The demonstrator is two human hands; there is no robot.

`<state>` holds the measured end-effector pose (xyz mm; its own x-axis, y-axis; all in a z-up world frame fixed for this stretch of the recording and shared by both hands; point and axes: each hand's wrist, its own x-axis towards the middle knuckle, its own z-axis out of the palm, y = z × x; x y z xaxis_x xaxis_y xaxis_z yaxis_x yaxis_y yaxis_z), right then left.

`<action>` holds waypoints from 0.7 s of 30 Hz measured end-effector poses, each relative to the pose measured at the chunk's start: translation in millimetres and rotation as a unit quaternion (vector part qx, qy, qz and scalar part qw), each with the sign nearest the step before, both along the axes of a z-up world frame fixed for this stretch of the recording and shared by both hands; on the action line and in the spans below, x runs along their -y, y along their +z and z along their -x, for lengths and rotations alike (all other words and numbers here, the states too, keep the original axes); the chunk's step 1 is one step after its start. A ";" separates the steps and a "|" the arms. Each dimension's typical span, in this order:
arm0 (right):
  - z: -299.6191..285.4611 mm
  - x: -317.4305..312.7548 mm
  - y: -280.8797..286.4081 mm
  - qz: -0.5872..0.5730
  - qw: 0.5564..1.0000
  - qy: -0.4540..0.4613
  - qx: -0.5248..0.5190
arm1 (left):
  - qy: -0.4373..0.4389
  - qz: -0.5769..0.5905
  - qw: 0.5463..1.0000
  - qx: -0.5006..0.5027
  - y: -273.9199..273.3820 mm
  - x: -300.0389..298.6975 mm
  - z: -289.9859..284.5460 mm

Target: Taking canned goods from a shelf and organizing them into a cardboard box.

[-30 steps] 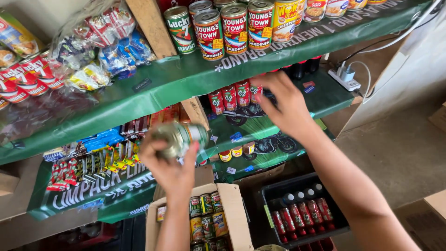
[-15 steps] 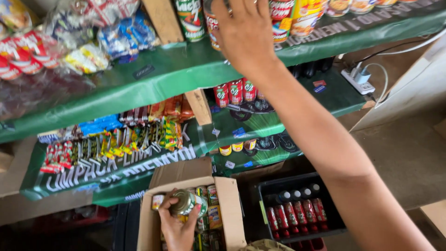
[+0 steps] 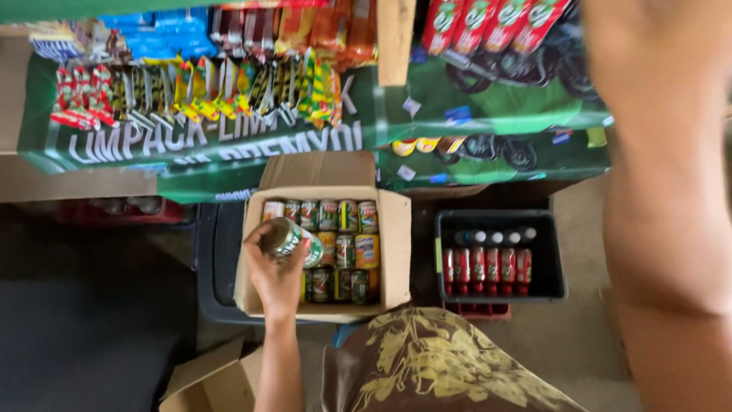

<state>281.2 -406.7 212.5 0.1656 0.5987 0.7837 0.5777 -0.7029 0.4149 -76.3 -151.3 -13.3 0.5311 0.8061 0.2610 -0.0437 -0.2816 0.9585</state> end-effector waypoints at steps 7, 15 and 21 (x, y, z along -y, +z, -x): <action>123.1 15.8 -110.1 -0.333 0.606 0.431 -0.579 | 0.107 0.016 0.965 -0.240 -71.0 -70.8 48.5; 212.1 44.3 -318.8 -0.422 0.484 0.184 -0.744 | -0.016 0.007 0.868 -0.496 -192.2 -111.6 73.1; 268.6 45.1 -362.1 -0.440 0.485 0.055 -0.754 | -0.085 0.057 0.756 -0.646 -216.8 -119.5 66.4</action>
<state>12.6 -451.8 -149.6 0.9527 0.2125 -0.2173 -0.1866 -0.1555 -0.9701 -142.8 -31.7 -230.1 0.3810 0.6762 -0.6305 0.9245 -0.2889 0.2489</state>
